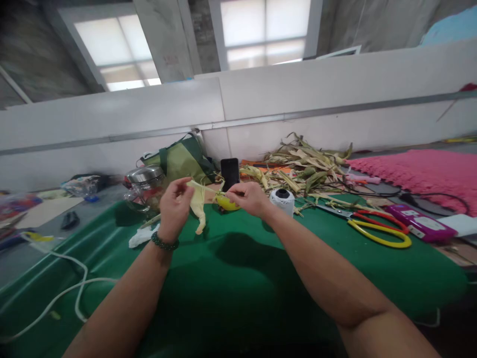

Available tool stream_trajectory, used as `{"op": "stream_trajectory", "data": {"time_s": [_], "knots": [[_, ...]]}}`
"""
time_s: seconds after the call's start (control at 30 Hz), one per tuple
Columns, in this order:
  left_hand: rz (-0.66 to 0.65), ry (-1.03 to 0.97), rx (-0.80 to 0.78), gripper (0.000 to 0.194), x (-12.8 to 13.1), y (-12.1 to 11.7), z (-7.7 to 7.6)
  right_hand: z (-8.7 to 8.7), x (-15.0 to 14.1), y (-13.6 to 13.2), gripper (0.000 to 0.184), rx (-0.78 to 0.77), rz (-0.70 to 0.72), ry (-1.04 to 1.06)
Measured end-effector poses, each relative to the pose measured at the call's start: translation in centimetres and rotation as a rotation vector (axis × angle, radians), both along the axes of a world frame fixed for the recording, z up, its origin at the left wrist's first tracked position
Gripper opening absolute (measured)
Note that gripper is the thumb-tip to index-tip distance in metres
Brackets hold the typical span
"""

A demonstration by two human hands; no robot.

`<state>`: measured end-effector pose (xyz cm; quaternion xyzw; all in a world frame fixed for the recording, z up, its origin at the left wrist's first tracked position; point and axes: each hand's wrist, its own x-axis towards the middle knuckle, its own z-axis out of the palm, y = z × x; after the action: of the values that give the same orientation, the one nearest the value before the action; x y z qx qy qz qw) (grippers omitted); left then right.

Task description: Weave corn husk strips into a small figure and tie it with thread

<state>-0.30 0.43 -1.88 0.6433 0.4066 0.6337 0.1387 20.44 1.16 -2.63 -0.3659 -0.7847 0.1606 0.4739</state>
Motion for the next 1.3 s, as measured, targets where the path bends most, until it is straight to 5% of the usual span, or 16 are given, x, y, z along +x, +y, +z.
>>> {"op": "stream_trajectory", "data": {"time_s": [0.07, 0.17, 0.23, 0.33, 0.4, 0.53, 0.6, 0.7, 0.8, 0.9, 1.0, 1.13, 1.3], "knots": [[0.022, -0.127, -0.036, 0.035, -0.1, 0.2, -0.2, -0.2, -0.7, -0.3, 0.024, -0.043, -0.015, 0.171], [-0.175, 0.003, -0.321, 0.056, 0.5, 0.0, -0.7, -0.4, -1.8, -0.8, 0.023, -0.092, -0.039, 0.391], [-0.311, 0.155, -0.441, 0.053, 1.3, -0.2, -1.1, -0.5, -2.3, -1.0, 0.022, -0.132, -0.050, 0.488], [-0.385, 0.203, -0.375, 0.037, 2.1, -0.6, -1.5, -0.5, -2.6, -1.0, 0.020, -0.253, -0.043, 0.600], [-0.420, 0.102, -0.337, 0.051, 2.2, -0.6, -1.4, -0.3, -2.6, -0.9, 0.018, -0.379, -0.019, 0.674], [-0.551, -0.371, -0.429, 0.042, 1.7, -0.3, -1.1, 0.5, -2.3, -0.7, 0.014, -0.631, 0.014, 0.867], [-0.541, -0.523, -0.527, 0.035, 1.5, -0.1, -1.0, 0.9, -2.2, -0.7, 0.015, -0.742, 0.051, 0.943], [-0.478, -0.421, -0.653, 0.027, 1.7, 0.2, -1.2, 1.2, -2.1, -0.9, 0.018, -0.910, 0.164, 1.003], [-0.428, -0.429, -0.553, 0.029, 1.9, 0.4, -1.4, 1.6, -1.7, -0.9, 0.022, -1.002, 0.278, 1.111], [-0.362, -0.538, -0.427, 0.033, 2.0, 0.4, -1.5, 1.9, -1.0, -0.7, 0.026, -0.939, 0.317, 1.233], [-0.391, -0.333, -0.431, 0.034, 2.4, -0.1, -1.5, 1.6, -1.1, -0.5, 0.020, -0.809, 0.266, 1.141], [-0.461, -0.170, -0.345, 0.040, 2.8, -0.8, -1.4, 0.0, -2.8, -1.3, 0.012, -0.689, 0.277, 0.661], [-0.583, -0.280, -0.475, 0.032, 2.2, -0.6, -1.3, -1.1, -3.4, -2.1, 0.014, -0.300, 0.166, 0.164]]}}
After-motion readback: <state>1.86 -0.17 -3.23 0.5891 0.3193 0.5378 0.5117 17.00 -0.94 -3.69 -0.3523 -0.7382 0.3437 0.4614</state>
